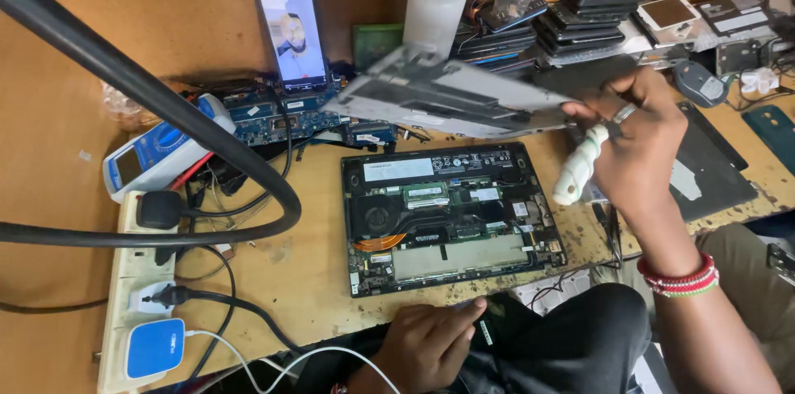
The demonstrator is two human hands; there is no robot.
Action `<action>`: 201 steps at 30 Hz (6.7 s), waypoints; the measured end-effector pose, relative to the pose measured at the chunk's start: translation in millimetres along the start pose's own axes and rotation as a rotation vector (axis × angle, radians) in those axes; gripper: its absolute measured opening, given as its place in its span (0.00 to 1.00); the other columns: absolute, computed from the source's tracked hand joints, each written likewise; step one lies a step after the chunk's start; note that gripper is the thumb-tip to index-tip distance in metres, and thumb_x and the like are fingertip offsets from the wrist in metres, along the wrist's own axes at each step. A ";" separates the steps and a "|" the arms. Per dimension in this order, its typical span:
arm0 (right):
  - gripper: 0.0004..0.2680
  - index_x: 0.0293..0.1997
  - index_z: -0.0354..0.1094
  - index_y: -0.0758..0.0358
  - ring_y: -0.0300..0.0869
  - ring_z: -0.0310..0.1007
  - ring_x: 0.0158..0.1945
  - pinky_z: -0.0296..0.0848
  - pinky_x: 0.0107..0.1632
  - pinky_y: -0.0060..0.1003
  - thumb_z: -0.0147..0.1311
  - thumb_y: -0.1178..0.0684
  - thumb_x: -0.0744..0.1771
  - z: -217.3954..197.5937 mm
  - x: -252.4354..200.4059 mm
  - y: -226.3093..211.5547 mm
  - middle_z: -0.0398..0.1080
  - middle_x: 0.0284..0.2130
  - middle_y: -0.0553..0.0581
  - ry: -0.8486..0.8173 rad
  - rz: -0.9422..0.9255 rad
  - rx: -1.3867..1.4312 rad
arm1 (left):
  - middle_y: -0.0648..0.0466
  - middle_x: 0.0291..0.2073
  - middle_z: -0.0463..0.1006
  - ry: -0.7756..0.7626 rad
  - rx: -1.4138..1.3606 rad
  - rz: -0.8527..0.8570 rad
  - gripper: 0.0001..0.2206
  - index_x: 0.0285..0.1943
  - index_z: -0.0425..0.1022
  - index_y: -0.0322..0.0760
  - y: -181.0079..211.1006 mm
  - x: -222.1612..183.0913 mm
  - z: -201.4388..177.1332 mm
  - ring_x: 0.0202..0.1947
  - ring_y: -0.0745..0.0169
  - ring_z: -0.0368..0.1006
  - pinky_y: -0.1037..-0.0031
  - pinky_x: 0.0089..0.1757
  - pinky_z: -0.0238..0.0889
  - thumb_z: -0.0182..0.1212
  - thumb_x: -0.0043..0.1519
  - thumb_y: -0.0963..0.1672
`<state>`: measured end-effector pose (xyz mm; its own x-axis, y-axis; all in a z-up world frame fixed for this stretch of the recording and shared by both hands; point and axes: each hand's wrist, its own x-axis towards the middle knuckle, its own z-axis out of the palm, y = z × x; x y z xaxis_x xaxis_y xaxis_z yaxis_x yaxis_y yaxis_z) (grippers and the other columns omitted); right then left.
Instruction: Disassembling a laptop by removing the back cover and unscrewing internal components
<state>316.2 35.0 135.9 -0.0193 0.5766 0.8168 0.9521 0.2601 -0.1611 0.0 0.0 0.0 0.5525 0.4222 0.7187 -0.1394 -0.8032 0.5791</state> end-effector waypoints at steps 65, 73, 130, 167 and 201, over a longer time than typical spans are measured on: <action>0.08 0.50 0.69 0.65 0.37 0.70 0.34 0.69 0.37 0.35 0.57 0.51 0.72 129.5 -48.3 73.0 0.68 0.32 0.51 0.091 0.623 0.432 | 0.49 0.28 0.82 -0.184 0.094 -0.019 0.07 0.47 0.83 0.32 -14.7 13.7 0.8 0.26 0.54 0.77 0.66 0.31 0.71 0.60 0.66 0.40; 0.13 0.59 0.63 0.67 0.38 0.67 0.37 0.72 0.37 0.33 0.54 0.49 0.73 101.9 -45.2 48.8 0.65 0.35 0.52 0.134 0.655 0.506 | 0.52 0.28 0.82 -0.196 0.092 -0.029 0.08 0.46 0.83 0.35 -14.0 16.9 1.6 0.27 0.56 0.78 0.68 0.31 0.71 0.58 0.68 0.42; 0.04 0.38 0.57 0.64 0.57 0.68 0.43 0.79 0.48 0.49 0.47 0.63 0.70 60.9 -274.5 -12.9 0.63 0.33 0.64 0.425 0.281 0.132 | 0.50 0.50 0.82 -0.270 0.685 -0.104 0.10 0.48 0.83 0.40 -36.6 29.5 23.8 0.53 0.49 0.76 0.49 0.54 0.66 0.60 0.65 0.47; 0.04 0.38 0.56 0.62 0.55 0.69 0.40 0.80 0.46 0.49 0.46 0.61 0.70 64.6 -279.6 -8.4 0.62 0.32 0.63 0.423 0.257 0.101 | 0.50 0.51 0.81 -0.281 0.679 -0.121 0.09 0.48 0.83 0.39 -34.1 32.2 23.7 0.54 0.48 0.76 0.50 0.55 0.66 0.60 0.66 0.46; 0.06 0.37 0.54 0.60 0.56 0.71 0.39 0.79 0.44 0.49 0.46 0.58 0.71 67.7 -285.9 -5.3 0.62 0.31 0.62 0.442 0.253 0.062 | 0.50 0.52 0.80 -0.289 0.656 -0.135 0.10 0.49 0.82 0.38 -33.7 33.5 21.9 0.54 0.48 0.75 0.50 0.56 0.66 0.61 0.66 0.46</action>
<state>295.9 -78.8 -134.4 0.3530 0.2483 0.9020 0.8901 0.2079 -0.4056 41.2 32.0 -3.8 0.7378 0.4802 0.4744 0.4162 -0.8769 0.2404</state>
